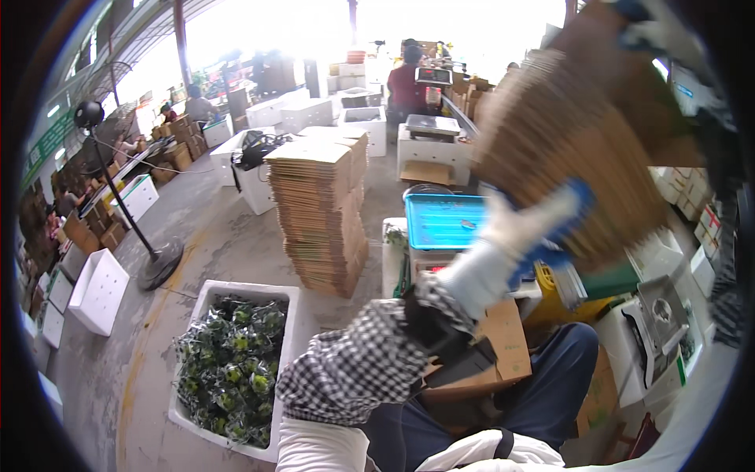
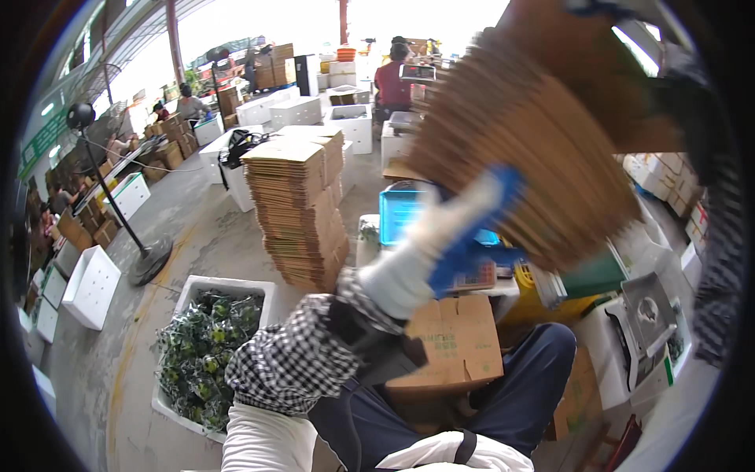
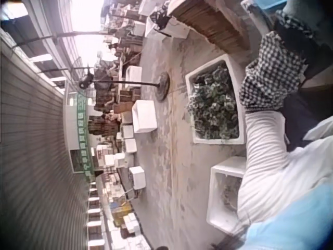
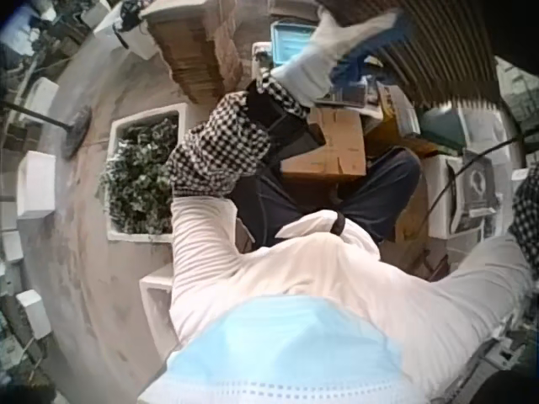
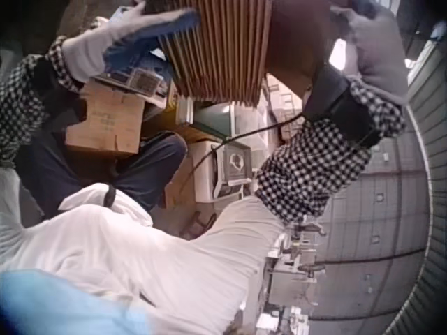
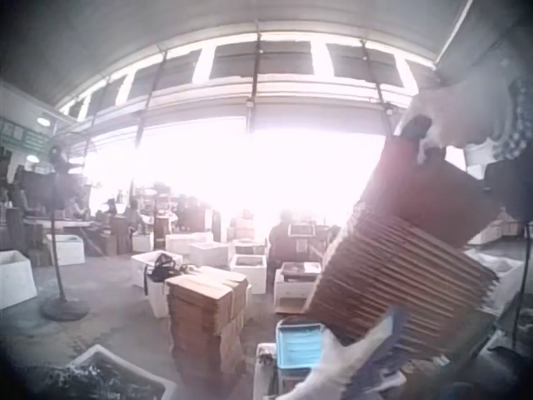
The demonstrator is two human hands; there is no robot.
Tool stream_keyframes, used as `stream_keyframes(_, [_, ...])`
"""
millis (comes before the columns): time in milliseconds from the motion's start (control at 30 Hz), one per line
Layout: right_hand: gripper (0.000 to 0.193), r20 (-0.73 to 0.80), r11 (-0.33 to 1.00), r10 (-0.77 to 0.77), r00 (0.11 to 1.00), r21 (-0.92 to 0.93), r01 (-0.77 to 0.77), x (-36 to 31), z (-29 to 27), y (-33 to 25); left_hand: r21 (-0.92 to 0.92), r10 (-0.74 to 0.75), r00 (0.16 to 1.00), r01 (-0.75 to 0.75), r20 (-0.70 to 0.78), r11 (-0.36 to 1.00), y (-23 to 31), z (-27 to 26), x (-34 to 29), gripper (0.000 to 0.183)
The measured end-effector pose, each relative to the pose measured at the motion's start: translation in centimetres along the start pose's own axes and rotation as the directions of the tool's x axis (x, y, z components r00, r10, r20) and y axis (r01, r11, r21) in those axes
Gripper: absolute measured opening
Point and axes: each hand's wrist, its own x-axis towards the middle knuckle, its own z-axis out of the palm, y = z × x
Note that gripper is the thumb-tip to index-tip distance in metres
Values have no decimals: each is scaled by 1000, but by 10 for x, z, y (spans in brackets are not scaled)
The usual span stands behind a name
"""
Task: The person cuts a strap on a box with a utility knife, places the box on a scale, and fills it with bagged produce from a bin. They then place the filled box on a conveyor belt and repeat the process with another box.
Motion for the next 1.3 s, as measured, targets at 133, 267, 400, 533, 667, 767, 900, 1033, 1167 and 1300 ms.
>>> stream_keyframes(133, [16, -185, 662, -470, 863, -721, 206, 109, 101, -47, -6, 547, 828, -552, -123, 834, 46, -89, 12, 72])
stream_keyframes(267, [19, -662, 843, -531, 529, -347, 412, 216, 162, -104, 3, 609, 793, -609, 37, 793, 88, -180, 41, 66])
stream_keyframes(400, [21, -577, 842, -456, 677, -34, 539, 323, 214, -104, 44, 688, 683, -701, -244, 712, 141, -240, 56, 64])
stream_keyframes(533, [31, -464, 953, -293, 836, -213, 216, 371, 261, -138, 172, 688, 677, -668, -261, 724, 171, -320, 80, 52])
stream_keyframes(667, [55, -268, 938, -263, 927, 155, 310, 404, 307, -138, 150, 599, 641, -613, -481, 776, 159, -391, 92, 46])
stream_keyframes(767, [70, -516, 815, -111, 849, 442, 375, 394, 373, -106, 207, 556, 526, -580, -644, 788, 126, -414, 104, 37])
stream_keyframes(900, [59, -283, 554, -101, 954, 780, 290, 395, 388, -104, 343, 638, 511, -557, -576, 756, 124, -446, 105, 33])
stream_keyframes(1033, [40, -499, 589, -106, 860, 665, 459, 406, 409, -105, 296, 645, 395, -651, -655, 699, 122, -443, 131, 32])
stream_keyframes(1167, [37, -546, 722, -179, 818, 492, 486, 383, 391, -146, 735, 729, 409, -181, -548, 654, 173, -520, 80, 22])
stream_keyframes(1300, [38, -538, 767, -70, 840, 509, 390, 383, 391, -133, 741, 638, 464, 64, -615, 669, 178, -501, 105, 35])
